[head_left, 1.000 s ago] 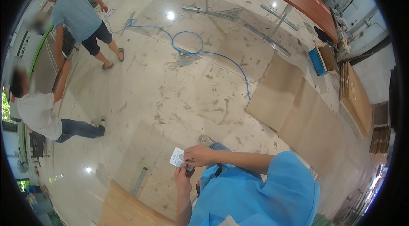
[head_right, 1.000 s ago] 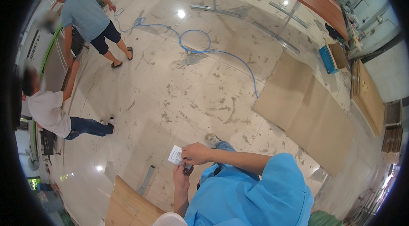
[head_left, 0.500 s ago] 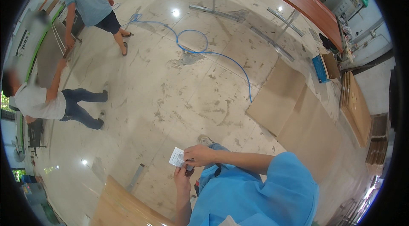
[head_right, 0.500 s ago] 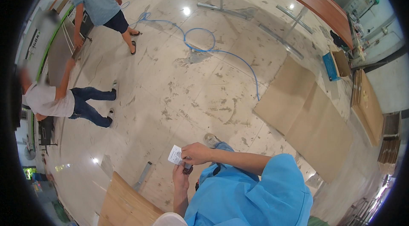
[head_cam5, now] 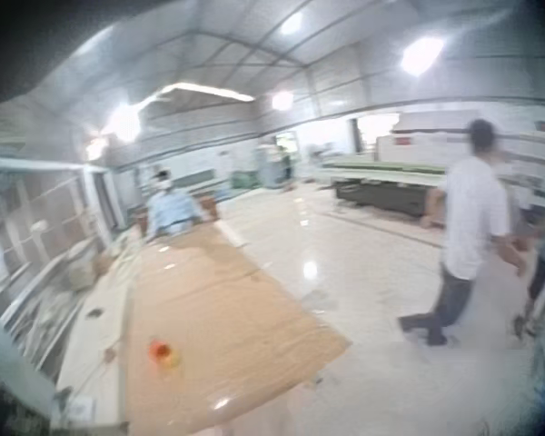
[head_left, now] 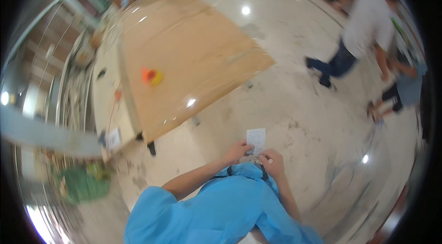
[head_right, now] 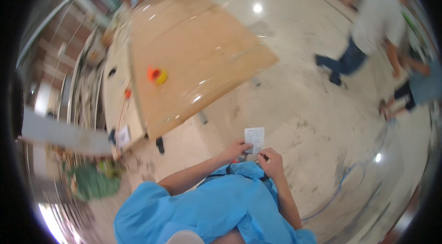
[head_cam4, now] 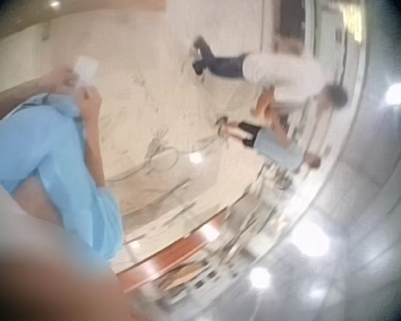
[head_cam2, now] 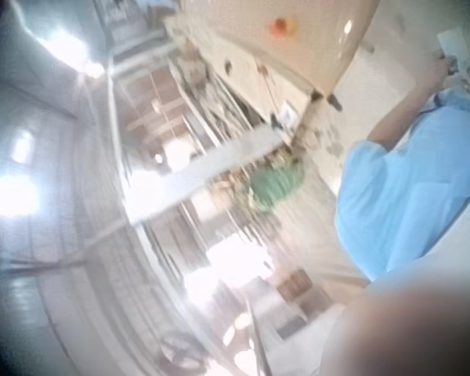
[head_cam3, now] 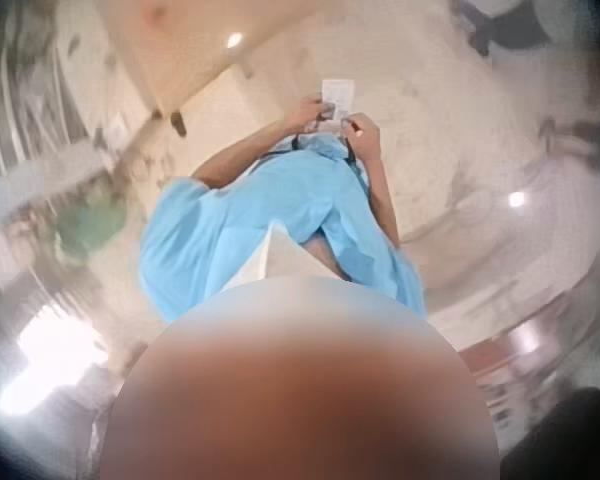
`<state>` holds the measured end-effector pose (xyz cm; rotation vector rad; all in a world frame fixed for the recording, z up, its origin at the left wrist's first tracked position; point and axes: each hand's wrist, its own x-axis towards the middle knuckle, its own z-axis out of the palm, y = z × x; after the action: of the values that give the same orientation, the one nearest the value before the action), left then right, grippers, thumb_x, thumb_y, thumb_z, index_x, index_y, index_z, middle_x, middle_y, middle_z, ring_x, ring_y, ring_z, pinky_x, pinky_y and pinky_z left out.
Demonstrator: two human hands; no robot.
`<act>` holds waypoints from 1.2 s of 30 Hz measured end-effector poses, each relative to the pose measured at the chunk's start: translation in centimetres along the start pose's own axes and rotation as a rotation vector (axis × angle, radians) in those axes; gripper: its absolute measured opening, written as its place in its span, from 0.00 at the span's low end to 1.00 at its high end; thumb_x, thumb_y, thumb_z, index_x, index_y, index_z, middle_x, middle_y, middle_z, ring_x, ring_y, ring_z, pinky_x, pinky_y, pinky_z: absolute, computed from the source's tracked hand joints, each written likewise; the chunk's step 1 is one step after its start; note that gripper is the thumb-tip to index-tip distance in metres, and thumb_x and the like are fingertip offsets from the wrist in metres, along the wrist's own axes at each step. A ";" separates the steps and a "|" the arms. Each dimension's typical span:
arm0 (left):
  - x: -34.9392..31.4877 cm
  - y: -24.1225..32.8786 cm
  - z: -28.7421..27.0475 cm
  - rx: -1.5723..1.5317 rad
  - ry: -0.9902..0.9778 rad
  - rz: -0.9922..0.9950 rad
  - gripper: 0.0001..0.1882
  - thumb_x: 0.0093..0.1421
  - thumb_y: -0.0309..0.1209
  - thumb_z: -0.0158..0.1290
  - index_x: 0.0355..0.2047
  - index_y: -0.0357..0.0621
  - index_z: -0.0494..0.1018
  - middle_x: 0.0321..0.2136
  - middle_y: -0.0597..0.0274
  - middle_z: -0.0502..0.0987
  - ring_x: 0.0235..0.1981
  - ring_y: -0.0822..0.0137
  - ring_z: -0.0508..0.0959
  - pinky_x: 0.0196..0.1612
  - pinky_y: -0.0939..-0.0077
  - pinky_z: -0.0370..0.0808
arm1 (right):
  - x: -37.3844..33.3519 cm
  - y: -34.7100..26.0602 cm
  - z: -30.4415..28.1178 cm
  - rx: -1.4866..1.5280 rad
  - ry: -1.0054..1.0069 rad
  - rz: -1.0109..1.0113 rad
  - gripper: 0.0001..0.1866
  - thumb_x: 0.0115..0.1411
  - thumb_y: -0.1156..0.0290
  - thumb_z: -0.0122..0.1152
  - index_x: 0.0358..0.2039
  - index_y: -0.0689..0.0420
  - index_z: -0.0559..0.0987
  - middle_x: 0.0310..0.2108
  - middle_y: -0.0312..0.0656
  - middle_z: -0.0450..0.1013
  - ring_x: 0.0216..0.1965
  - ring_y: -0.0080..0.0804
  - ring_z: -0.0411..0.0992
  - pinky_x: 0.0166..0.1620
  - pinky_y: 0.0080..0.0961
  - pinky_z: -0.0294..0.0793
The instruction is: The person uses a handheld tape dispenser to apply clear packing tape along the seams of a large flat cardboard sheet on the floor. They smooth the tape with their hands, fold and tape edges, and work alongside another person who also applies tape. The person briefly picks up a small white paper and walks around the room before returning to the cardboard.
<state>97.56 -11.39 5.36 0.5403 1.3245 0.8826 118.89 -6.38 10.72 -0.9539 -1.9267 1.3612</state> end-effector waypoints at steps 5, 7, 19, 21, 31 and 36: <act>-6.9 -3.2 -3.7 -0.291 0.443 0.053 0.17 0.70 0.35 0.54 0.55 0.39 0.76 0.49 0.57 0.82 0.49 0.63 0.81 0.52 0.64 0.79 | 4.3 -1.5 2.2 -0.049 -0.388 -0.181 0.06 0.57 0.71 0.69 0.32 0.60 0.84 0.32 0.43 0.80 0.26 0.33 0.78 0.32 0.26 0.78; -9.5 -5.3 -4.2 -0.380 0.585 0.048 0.17 0.70 0.34 0.55 0.54 0.39 0.76 0.49 0.57 0.82 0.48 0.64 0.81 0.52 0.63 0.79 | 6.3 -1.1 4.1 -0.119 -0.510 -0.270 0.07 0.57 0.68 0.69 0.32 0.58 0.85 0.32 0.42 0.80 0.27 0.35 0.78 0.32 0.29 0.78; -17.6 -20.1 4.6 -1.198 0.924 0.092 0.17 0.72 0.29 0.47 0.59 0.38 0.67 0.48 0.54 0.79 0.44 0.58 0.81 0.45 0.63 0.81 | 12.7 -7.5 18.3 -0.137 -0.855 -0.890 0.10 0.60 0.61 0.65 0.34 0.55 0.82 0.33 0.41 0.78 0.35 0.45 0.78 0.36 0.39 0.78; -17.4 -19.7 4.0 -1.160 0.854 0.137 0.17 0.72 0.29 0.48 0.58 0.37 0.68 0.47 0.55 0.79 0.45 0.59 0.81 0.45 0.63 0.81 | 13.3 -9.0 20.4 -0.104 -0.796 -0.868 0.12 0.61 0.60 0.65 0.36 0.55 0.82 0.35 0.42 0.79 0.36 0.46 0.79 0.37 0.39 0.79; -19.9 -15.7 -8.6 -0.853 0.999 0.106 0.14 0.68 0.30 0.54 0.51 0.37 0.75 0.44 0.55 0.81 0.44 0.61 0.83 0.49 0.64 0.81 | 25.1 -2.5 33.6 -0.609 -0.212 -0.530 0.31 0.68 0.55 0.57 0.65 0.63 0.69 0.66 0.63 0.63 0.68 0.60 0.61 0.69 0.51 0.60; -22.3 -16.9 -13.4 -0.891 1.038 0.164 0.13 0.68 0.31 0.54 0.50 0.36 0.75 0.45 0.54 0.81 0.44 0.60 0.83 0.49 0.62 0.82 | 26.2 2.9 34.3 -0.874 -0.216 -0.507 0.37 0.71 0.51 0.52 0.71 0.65 0.61 0.71 0.58 0.57 0.73 0.56 0.53 0.73 0.52 0.52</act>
<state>88.55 -40.90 2.88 -0.6161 1.5735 1.8779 77.45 -2.46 -0.96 -0.5899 -2.7504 0.3095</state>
